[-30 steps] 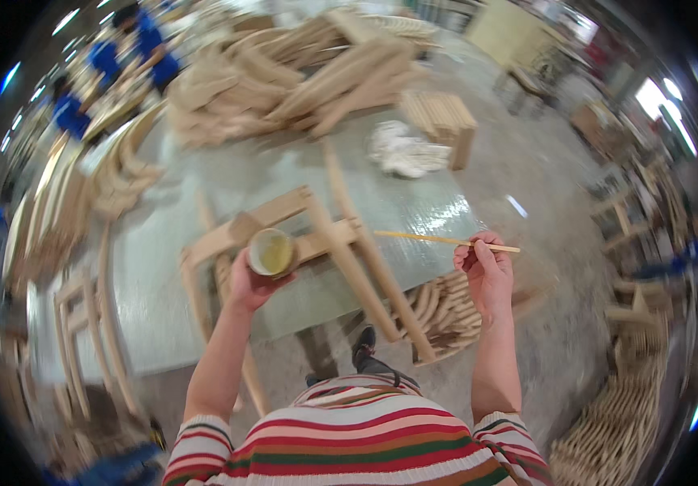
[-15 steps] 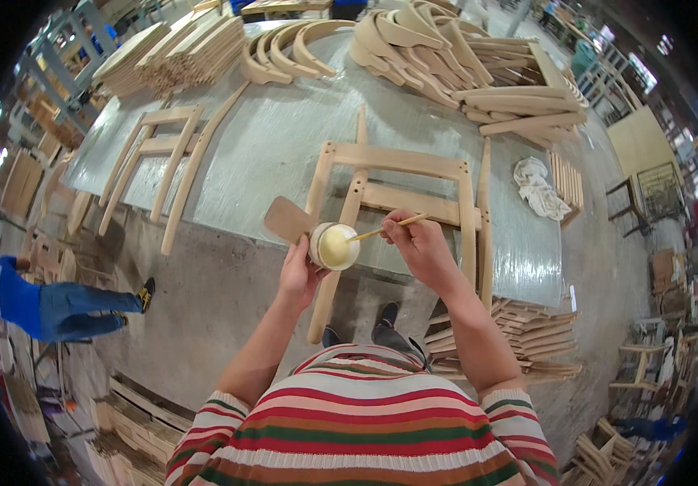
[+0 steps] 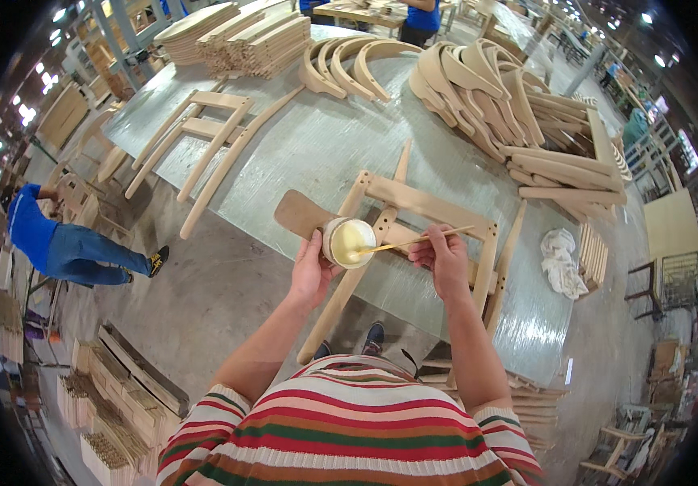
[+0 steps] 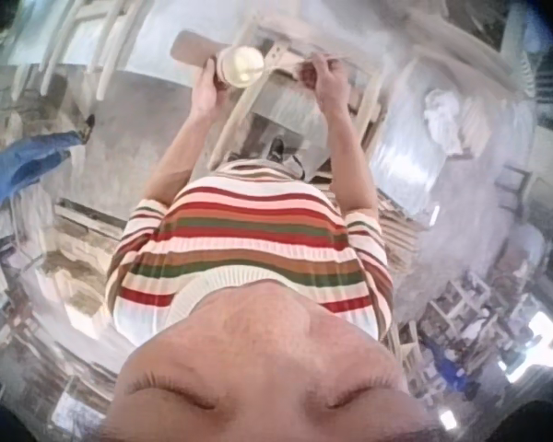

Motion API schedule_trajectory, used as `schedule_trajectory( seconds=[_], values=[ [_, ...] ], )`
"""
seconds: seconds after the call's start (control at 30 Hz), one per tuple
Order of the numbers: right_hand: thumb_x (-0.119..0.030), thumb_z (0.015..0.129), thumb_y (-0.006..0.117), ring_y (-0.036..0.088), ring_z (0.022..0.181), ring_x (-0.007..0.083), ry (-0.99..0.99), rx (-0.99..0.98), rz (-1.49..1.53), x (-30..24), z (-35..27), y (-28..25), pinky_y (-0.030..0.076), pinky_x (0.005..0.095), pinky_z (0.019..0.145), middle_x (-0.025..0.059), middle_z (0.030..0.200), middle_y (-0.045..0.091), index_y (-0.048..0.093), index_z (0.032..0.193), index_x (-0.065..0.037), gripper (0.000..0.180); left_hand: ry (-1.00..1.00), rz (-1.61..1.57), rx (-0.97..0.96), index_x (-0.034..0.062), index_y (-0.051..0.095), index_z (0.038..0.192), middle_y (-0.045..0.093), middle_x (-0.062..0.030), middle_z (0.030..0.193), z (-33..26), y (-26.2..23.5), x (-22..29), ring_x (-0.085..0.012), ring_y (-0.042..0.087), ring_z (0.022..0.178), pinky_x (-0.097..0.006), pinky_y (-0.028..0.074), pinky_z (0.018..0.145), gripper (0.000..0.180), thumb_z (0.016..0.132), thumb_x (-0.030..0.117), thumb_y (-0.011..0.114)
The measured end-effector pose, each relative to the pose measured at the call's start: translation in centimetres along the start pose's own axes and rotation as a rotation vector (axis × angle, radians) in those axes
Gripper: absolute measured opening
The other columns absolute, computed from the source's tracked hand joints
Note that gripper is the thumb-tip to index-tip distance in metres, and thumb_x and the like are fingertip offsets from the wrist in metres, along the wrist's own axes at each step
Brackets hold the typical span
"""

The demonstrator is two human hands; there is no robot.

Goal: The person applies glue to the joints of wooden chair parts using a brush and a small container. They handle curved backrest pieces and rectangular leg frames, dipping the brush into the glue and coating the connection points before placing the parts on the table.

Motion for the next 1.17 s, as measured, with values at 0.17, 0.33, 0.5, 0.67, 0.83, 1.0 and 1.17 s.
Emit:
schedule_trajectory(
  seconds=[0.17,0.33,0.5,0.67,0.83,1.0,1.17],
  values=[
    [-0.008,0.086,0.06,0.061,0.063,0.0174,-0.08,-0.083,0.141,-0.4,2.9,-2.3,0.05,0.0272,0.058,0.0117,0.074,0.063,0.056,0.089,0.0,0.01,-0.073,-0.029,0.042,0.0076,0.044,0.124,0.054,-0.0092,0.12,2.8,0.3,-0.9,-0.0229,0.056,0.109,-0.045,0.049,0.092,0.039,0.099,0.035,0.032],
    [0.0,0.082,0.056,0.06,0.071,0.0168,-0.143,-0.121,0.194,-0.3,5.4,-2.6,0.049,0.0277,0.066,0.0115,0.079,0.063,0.058,0.088,0.001,0.006,-0.094,-0.089,0.054,0.0043,0.042,0.126,0.049,-0.0128,0.125,5.6,1.1,-1.3,-0.0274,0.054,0.111,-0.046,0.048,0.093,0.042,0.1,0.035,0.03],
    [-0.014,0.087,0.062,0.057,0.057,0.0127,0.069,0.097,0.242,3.3,8.5,-3.9,0.049,0.0256,0.051,0.0072,0.07,0.061,0.055,0.083,-0.005,0.012,-0.104,-0.117,0.055,0.0039,0.042,0.125,0.048,-0.0126,0.125,8.2,2.2,-2.1,-0.0282,0.053,0.112,-0.047,0.049,0.092,0.043,0.1,0.035,0.029],
    [-0.02,0.088,0.063,0.056,0.055,0.0119,0.189,0.108,0.327,4.8,9.9,-4.1,0.048,0.0249,0.05,0.0039,0.066,0.058,0.054,0.079,-0.008,0.017,-0.13,-0.128,0.091,0.0046,0.042,0.125,0.049,-0.0124,0.123,10.1,2.5,-2.9,-0.0283,0.054,0.11,-0.048,0.049,0.091,0.042,0.1,0.036,0.03],
    [-0.016,0.088,0.061,0.057,0.061,0.0132,0.014,0.058,0.172,2.1,12.8,-2.5,0.047,0.0247,0.054,0.0048,0.071,0.062,0.056,0.085,-0.007,0.01,-0.143,-0.172,0.205,0.0057,0.044,0.125,0.049,-0.0121,0.122,11.6,0.3,-3.4,-0.0289,0.054,0.109,-0.049,0.047,0.094,0.043,0.099,0.038,0.032],
    [-0.014,0.088,0.059,0.058,0.065,0.012,-0.337,-0.032,-0.397,-0.4,16.2,-0.2,0.047,0.0254,0.059,0.006,0.075,0.064,0.057,0.087,-0.002,0.012,-0.198,-0.184,0.232,0.0066,0.041,0.125,0.051,-0.0118,0.122,9.9,-3.5,-4.6,-0.0281,0.054,0.11,-0.049,0.049,0.089,0.042,0.098,0.038,0.032],
    [-0.019,0.087,0.06,0.056,0.064,0.0173,-0.559,-0.165,-0.852,-0.1,18.5,2.2,0.045,0.029,0.061,0.0068,0.08,0.065,0.06,0.089,-0.007,0.013,-0.217,-0.151,0.184,0.0145,0.038,0.13,0.05,-0.0091,0.126,6.6,-6.3,-5.8,-0.0253,0.054,0.111,-0.048,0.046,0.092,0.043,0.098,0.042,0.031]
  ],
)
Point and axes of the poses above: each hand's wrist, its own z-axis towards the middle knuckle, its own y-axis out of the palm, x = y × z, the point moved 1 cm from there along z, towards the middle knuckle
